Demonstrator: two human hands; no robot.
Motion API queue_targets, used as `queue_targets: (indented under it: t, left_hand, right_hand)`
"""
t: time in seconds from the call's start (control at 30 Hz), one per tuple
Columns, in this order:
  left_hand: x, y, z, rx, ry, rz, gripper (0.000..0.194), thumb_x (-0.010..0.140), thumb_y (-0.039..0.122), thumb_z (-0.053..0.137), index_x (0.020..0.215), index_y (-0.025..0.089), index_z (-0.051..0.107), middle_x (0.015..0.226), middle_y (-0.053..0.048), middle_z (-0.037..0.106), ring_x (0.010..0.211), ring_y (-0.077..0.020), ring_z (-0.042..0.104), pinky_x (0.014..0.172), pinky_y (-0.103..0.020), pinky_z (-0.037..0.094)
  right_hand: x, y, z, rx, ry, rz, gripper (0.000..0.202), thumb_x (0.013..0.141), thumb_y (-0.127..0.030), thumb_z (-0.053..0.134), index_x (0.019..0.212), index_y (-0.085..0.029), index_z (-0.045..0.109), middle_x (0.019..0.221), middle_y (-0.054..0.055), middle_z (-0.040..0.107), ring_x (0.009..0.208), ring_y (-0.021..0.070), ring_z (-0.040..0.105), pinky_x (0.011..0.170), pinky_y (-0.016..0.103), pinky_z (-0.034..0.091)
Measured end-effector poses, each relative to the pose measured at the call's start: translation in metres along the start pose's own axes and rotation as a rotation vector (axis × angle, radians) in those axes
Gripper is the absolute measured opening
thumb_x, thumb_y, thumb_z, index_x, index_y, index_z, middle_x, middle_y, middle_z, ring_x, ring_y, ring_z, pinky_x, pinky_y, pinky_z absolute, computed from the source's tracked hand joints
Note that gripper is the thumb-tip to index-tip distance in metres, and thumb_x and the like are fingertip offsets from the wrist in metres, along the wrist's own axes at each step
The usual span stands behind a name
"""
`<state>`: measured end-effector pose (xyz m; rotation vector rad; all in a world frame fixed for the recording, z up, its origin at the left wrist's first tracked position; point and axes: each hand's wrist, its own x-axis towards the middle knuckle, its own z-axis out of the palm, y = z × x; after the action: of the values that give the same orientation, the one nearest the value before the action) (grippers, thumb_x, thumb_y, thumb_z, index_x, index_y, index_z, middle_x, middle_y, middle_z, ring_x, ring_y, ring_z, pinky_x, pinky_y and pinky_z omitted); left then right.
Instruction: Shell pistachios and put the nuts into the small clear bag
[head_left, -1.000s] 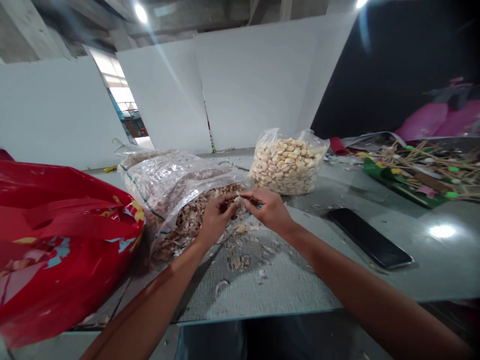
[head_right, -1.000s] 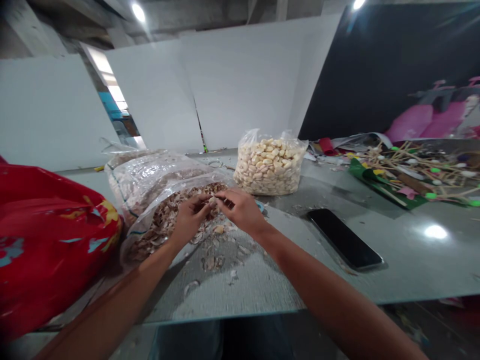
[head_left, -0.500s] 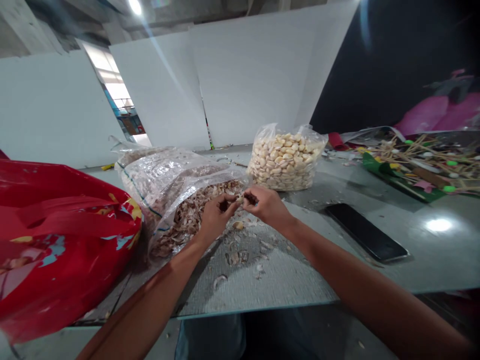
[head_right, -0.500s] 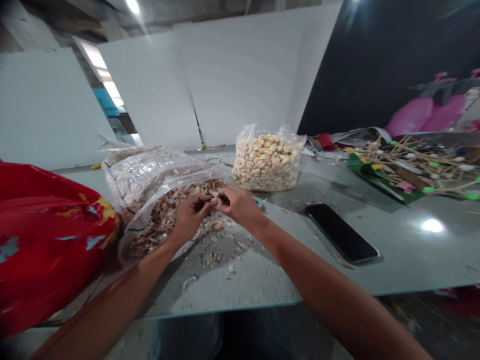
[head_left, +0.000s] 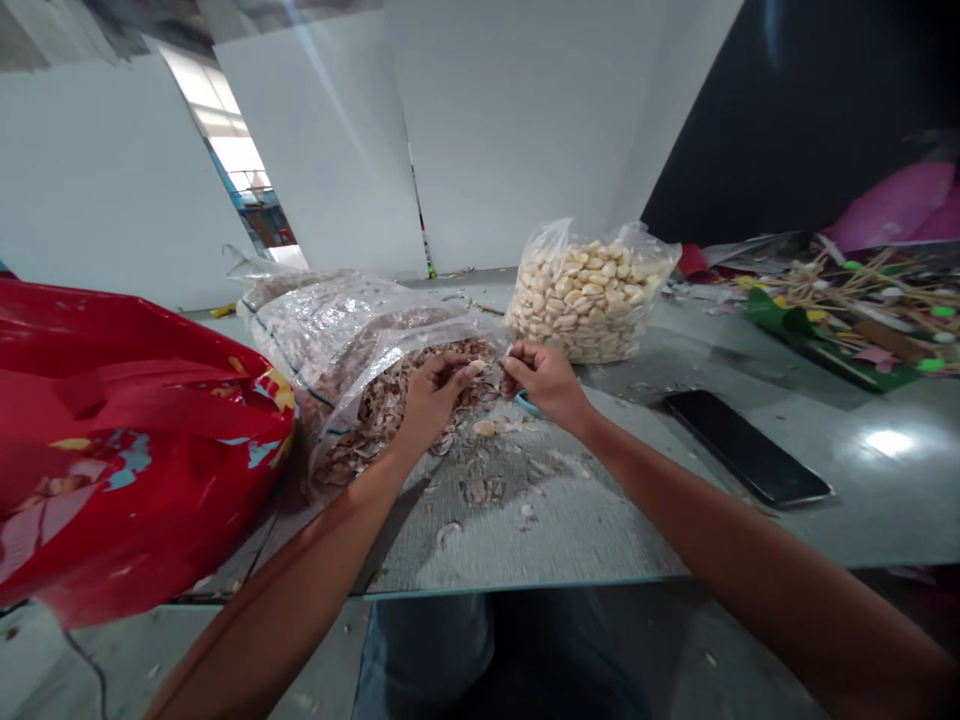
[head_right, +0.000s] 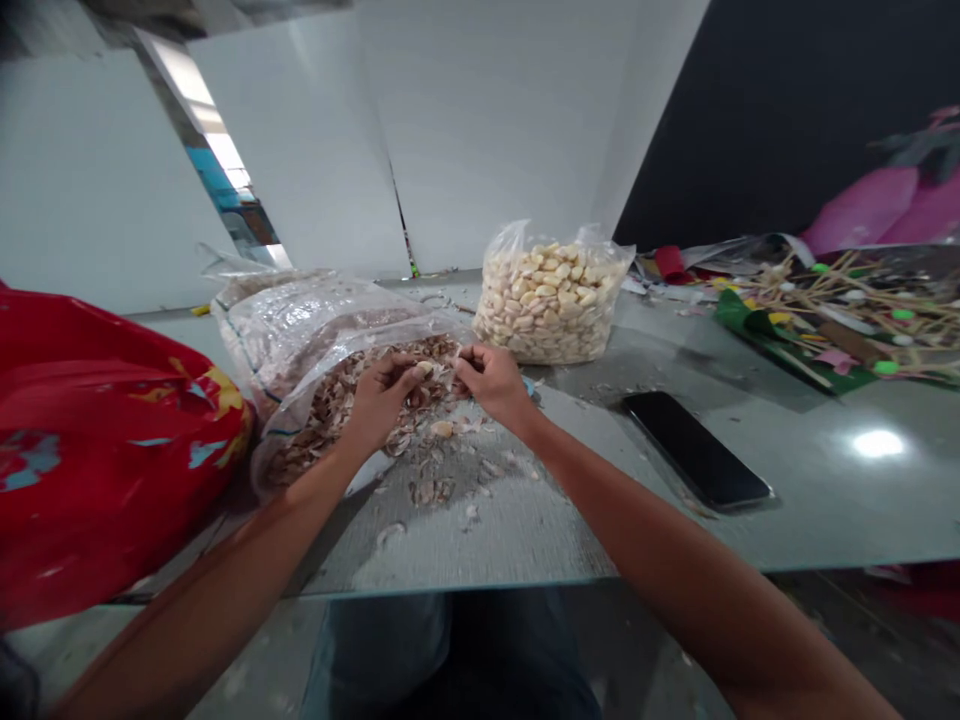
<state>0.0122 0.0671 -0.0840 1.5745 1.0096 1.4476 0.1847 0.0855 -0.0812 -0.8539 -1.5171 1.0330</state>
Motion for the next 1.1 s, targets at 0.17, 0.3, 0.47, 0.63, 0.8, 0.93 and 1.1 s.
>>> queue_targets:
  t: [0.17,0.3,0.47,0.63,0.8,0.93,1.1]
  left_hand:
    - [-0.002,-0.002,-0.001,0.223,0.013,0.054,0.029,0.076,0.038,0.066,0.097,0.019,0.07,0.061,0.001,0.06,0.05,-0.0098,0.049,0.048,-0.02,0.037]
    - [-0.002,-0.002,-0.001,0.324,0.009,0.116,0.028,0.076,0.038,0.065,0.097,0.02,0.071,0.064,-0.001,0.062,0.053,-0.0105,0.049,0.05,-0.021,0.037]
    - [-0.003,-0.002,-0.003,0.335,0.01,0.146,0.029,0.076,0.037,0.066,0.099,0.019,0.071,0.06,0.001,0.059,0.053,-0.011,0.048,0.051,-0.021,0.035]
    - [-0.003,0.0,-0.003,0.345,0.01,0.134,0.028,0.076,0.037,0.066,0.098,0.021,0.071,0.067,0.0,0.063,0.055,-0.0106,0.049,0.053,-0.021,0.036]
    - [-0.005,0.005,-0.002,0.292,0.031,0.144,0.021,0.075,0.034,0.067,0.091,0.021,0.071,0.08,-0.002,0.067,0.063,-0.0121,0.054,0.058,-0.022,0.04]
    - [-0.007,0.006,-0.001,0.259,0.053,0.194,0.016,0.077,0.031,0.065,0.087,0.02,0.069,0.086,-0.003,0.067,0.069,-0.0131,0.057,0.062,-0.023,0.043]
    - [-0.007,0.007,-0.003,0.279,0.056,0.284,0.013,0.078,0.028,0.065,0.087,0.021,0.07,0.093,-0.006,0.067,0.086,-0.0168,0.06,0.073,-0.026,0.045]
  right_hand:
    - [0.001,0.001,-0.007,-0.222,0.057,-0.227,0.019,0.078,-0.028,0.056,0.09,-0.015,0.063,0.085,0.006,0.069,0.075,0.0152,0.065,0.067,0.025,0.051]
    - [-0.001,-0.007,-0.009,-0.361,-0.067,-0.287,0.022,0.08,-0.03,0.057,0.092,-0.017,0.07,0.088,0.005,0.071,0.08,0.0162,0.066,0.072,0.026,0.05]
    - [-0.006,-0.01,-0.005,-0.453,-0.096,-0.27,0.021,0.08,-0.029,0.056,0.088,-0.018,0.072,0.077,0.003,0.072,0.07,0.015,0.064,0.065,0.024,0.047]
    - [-0.008,-0.012,0.001,-0.452,-0.045,-0.273,0.017,0.076,-0.023,0.055,0.08,-0.016,0.071,0.072,0.002,0.07,0.065,0.0133,0.062,0.061,0.022,0.046]
    - [-0.007,-0.006,0.002,-0.385,0.008,-0.228,0.016,0.075,-0.025,0.055,0.08,-0.016,0.067,0.067,0.001,0.066,0.061,0.0125,0.061,0.059,0.021,0.046]
    - [-0.006,-0.003,0.001,-0.297,0.057,-0.224,0.017,0.078,-0.027,0.054,0.086,-0.016,0.065,0.072,0.002,0.066,0.064,0.0132,0.061,0.062,0.023,0.049]
    - [-0.01,-0.01,0.002,-0.231,-0.007,-0.264,0.021,0.081,-0.03,0.055,0.096,-0.019,0.065,0.088,0.005,0.068,0.076,0.0157,0.064,0.066,0.026,0.053]
